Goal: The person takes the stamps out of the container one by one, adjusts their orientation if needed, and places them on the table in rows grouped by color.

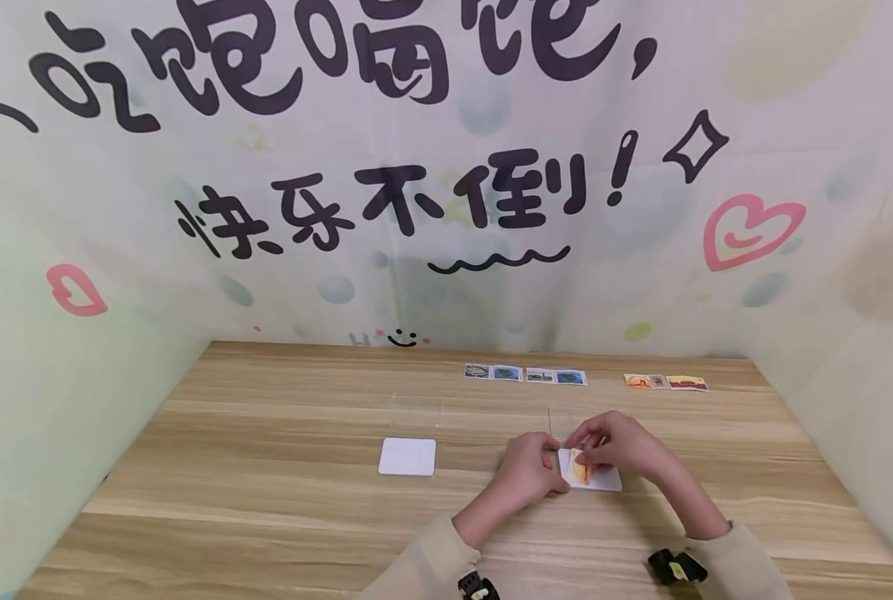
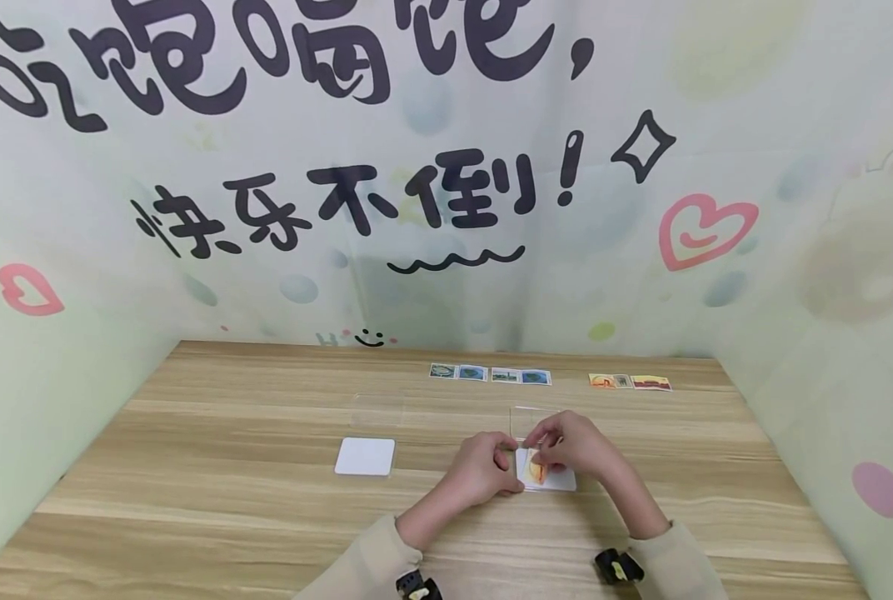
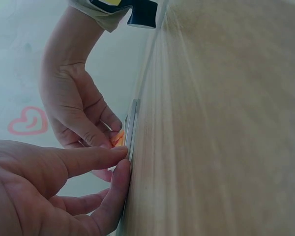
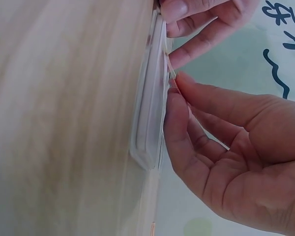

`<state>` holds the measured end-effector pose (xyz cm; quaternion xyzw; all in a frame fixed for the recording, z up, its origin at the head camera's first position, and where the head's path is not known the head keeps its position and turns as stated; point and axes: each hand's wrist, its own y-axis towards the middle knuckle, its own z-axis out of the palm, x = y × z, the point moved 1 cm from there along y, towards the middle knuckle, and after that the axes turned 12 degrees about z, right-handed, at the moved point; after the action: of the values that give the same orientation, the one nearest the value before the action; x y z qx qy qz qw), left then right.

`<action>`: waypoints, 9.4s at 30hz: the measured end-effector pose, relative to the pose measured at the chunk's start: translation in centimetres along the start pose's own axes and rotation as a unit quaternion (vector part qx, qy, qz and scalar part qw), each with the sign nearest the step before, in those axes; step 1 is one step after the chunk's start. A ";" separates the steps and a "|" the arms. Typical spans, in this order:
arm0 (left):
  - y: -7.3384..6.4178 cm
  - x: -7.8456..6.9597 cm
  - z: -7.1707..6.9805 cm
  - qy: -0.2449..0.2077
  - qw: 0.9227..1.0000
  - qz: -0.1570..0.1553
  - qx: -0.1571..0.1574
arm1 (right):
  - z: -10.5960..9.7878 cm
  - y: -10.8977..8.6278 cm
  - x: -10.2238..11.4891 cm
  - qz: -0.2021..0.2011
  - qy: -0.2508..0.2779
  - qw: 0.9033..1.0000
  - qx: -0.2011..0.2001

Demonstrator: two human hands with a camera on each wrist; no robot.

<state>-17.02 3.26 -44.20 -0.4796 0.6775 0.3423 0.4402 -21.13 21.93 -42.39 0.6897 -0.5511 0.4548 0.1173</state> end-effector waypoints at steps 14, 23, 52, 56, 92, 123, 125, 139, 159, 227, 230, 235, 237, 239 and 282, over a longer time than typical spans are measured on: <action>0.0 0.0 0.1 0.008 1.000 -0.002 -0.004 | -0.4 -0.2 0.1 0.031 -0.001 0.999 -0.016; 0.0 0.0 0.0 0.021 1.000 0.013 -0.003 | -0.8 -0.2 0.0 0.028 0.004 0.999 -0.018; -0.1 -0.3 0.0 0.021 1.000 -0.010 0.009 | -2.7 -0.8 -0.4 0.047 0.015 0.998 -0.037; -0.1 -0.2 0.1 0.021 1.000 -0.008 0.006 | -3.0 -0.9 -0.6 0.042 0.027 0.998 -0.044; -0.2 0.0 0.1 0.008 1.000 0.010 0.000 | -5.0 -1.2 -2.2 0.063 0.046 0.988 -0.136; 0.0 0.2 0.2 0.017 1.000 0.004 0.002 | -5.4 -0.8 -2.7 0.060 0.056 0.979 -0.186; 0.0 0.2 0.2 0.017 1.000 0.005 0.003 | -5.4 -0.8 -2.8 0.059 0.059 0.979 -0.188; -0.1 0.2 0.1 0.014 1.000 0.008 0.005 | -5.5 -0.7 -3.2 0.060 0.067 0.975 -0.204; -0.1 0.1 0.1 0.015 1.000 0.010 0.003 | -5.8 -0.5 -4.0 0.058 0.081 0.968 -0.231; 0.0 0.3 0.0 0.016 1.000 0.017 0.007 | -6.9 2.3 -4.2 0.069 0.152 0.958 -0.233; 0.0 0.3 0.0 0.015 1.000 0.014 0.008 | -6.9 2.5 -4.2 0.069 0.154 0.959 -0.229; 0.0 0.3 0.0 0.010 1.000 0.011 0.009 | -7.0 2.8 -4.2 0.063 0.159 0.959 -0.226; 0.0 0.3 0.0 0.009 1.000 0.012 0.010 | -7.0 2.8 -4.2 0.063 0.161 0.959 -0.225; 0.0 0.3 0.0 0.010 1.000 0.011 0.010 | -7.0 2.9 -4.1 0.064 0.162 0.959 -0.223; 0.0 0.3 -0.1 0.037 0.999 0.021 0.010 | -8.3 4.6 -4.5 0.036 0.173 0.965 -0.195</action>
<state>-17.08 3.05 -44.46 -0.4730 0.7068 0.3265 0.4125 -29.20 28.71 -42.70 0.5436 -0.6253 0.4546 0.3268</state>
